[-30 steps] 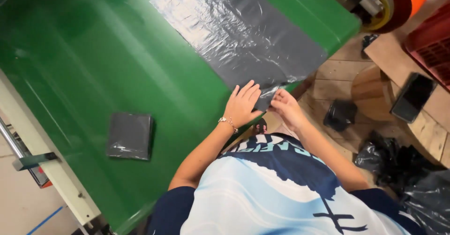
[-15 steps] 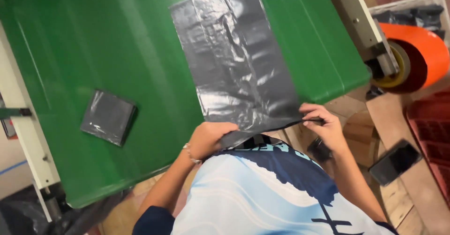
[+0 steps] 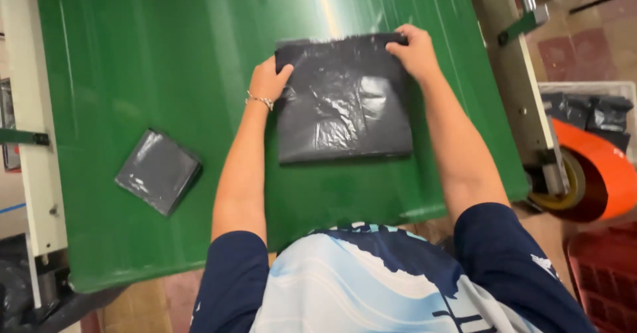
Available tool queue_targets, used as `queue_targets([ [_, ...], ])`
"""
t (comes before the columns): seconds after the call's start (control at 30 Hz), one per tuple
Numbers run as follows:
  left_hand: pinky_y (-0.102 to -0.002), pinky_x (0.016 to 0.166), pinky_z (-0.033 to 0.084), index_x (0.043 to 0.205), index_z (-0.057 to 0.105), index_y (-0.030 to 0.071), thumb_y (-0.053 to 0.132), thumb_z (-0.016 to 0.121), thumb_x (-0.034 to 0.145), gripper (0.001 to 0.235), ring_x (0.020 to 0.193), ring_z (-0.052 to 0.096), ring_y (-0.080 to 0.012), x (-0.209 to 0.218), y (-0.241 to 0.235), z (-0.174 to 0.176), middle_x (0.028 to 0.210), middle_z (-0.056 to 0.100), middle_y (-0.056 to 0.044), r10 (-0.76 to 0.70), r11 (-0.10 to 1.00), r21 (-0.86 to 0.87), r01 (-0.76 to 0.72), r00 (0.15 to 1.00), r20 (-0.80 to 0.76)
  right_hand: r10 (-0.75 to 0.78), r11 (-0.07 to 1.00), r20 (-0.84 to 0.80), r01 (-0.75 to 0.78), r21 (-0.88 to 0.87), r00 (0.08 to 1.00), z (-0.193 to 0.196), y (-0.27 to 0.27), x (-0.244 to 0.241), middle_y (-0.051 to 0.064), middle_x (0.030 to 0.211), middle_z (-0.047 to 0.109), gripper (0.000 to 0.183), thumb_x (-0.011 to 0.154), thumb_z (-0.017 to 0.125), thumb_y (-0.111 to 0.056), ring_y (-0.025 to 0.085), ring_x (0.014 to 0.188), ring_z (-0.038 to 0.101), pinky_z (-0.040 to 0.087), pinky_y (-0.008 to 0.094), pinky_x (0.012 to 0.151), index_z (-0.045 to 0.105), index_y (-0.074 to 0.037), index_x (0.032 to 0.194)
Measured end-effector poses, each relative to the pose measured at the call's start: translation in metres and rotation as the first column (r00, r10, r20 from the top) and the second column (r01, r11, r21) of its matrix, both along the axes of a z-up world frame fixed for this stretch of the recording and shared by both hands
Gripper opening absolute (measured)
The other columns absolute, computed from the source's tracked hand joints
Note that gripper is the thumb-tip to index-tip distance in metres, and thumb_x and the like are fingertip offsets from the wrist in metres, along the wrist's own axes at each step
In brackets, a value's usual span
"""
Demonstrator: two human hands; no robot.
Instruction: Folding plastic bags from a conveyor belt and stacking them into a storage crate.
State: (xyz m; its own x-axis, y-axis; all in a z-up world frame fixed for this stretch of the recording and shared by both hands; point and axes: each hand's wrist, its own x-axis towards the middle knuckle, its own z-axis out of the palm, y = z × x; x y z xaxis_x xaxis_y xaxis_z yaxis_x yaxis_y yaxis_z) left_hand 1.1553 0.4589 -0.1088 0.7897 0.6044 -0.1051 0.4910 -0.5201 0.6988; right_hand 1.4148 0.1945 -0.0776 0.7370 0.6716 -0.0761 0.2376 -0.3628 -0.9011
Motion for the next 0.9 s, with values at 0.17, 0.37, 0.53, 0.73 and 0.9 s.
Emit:
queue_targets([
  [0.17,-0.046,0.052,0.044,0.109,0.058,0.003,0.032,0.052,0.100,0.031,0.060,0.059,-0.0342,0.020,0.009,-0.026,0.065,0.061,-0.013,-0.026,0.982,0.186,0.037,0.998,-0.063,-0.050,0.977,0.244,0.098,-0.192,0.969,-0.032,0.023,0.022,-0.001,0.086,0.069,0.012,0.080,0.064,-0.016,0.015,0.080,0.061,0.049,0.032,0.073,0.068,-0.016,0.091],
  [0.37,-0.047,0.047,0.039,0.094,0.047,0.007,0.042,0.050,0.101,0.035,0.055,0.053,-0.0347,0.027,0.009,-0.018,0.066,0.057,-0.011,0.070,0.992,0.108,-0.059,0.993,-0.100,0.044,0.985,0.517,0.048,-0.164,0.855,-0.042,0.034,0.027,0.005,0.091,0.064,0.011,0.080,0.060,-0.011,0.028,0.087,0.057,0.045,0.041,0.074,0.063,-0.011,0.091],
  [0.53,-0.043,0.050,0.045,0.122,0.050,0.010,0.054,0.066,0.090,0.057,0.075,0.056,-0.0342,0.015,-0.029,0.008,0.095,0.060,-0.009,0.176,0.814,0.561,-0.150,0.984,0.009,0.213,0.858,0.379,0.014,-0.514,0.901,-0.031,0.049,0.032,0.014,0.114,0.057,0.059,0.074,0.086,-0.031,0.034,0.101,0.053,0.045,0.046,0.080,0.053,-0.006,0.117],
  [0.73,-0.035,0.076,0.050,0.110,0.056,0.010,0.045,0.049,0.092,0.040,0.091,0.064,-0.0203,-0.004,-0.088,0.063,0.098,0.065,-0.005,0.019,0.986,-0.163,0.021,0.970,0.243,0.348,0.673,0.267,-0.041,-0.738,0.899,-0.042,0.066,0.052,0.013,0.111,0.069,0.053,0.072,0.078,-0.037,0.038,0.100,0.062,0.049,0.049,0.080,0.064,-0.012,0.116],
  [0.9,-0.049,0.113,0.038,0.150,0.034,-0.001,0.079,0.017,0.073,0.112,0.135,0.053,-0.0251,-0.025,-0.074,0.051,0.152,0.048,-0.017,0.254,0.237,-0.971,-0.026,0.966,0.036,0.234,0.963,0.567,-0.110,-0.245,0.790,0.011,0.015,-0.037,0.006,0.092,0.069,0.021,0.079,0.066,-0.009,0.034,0.084,0.060,0.045,0.046,0.072,0.061,-0.012,0.099],
])
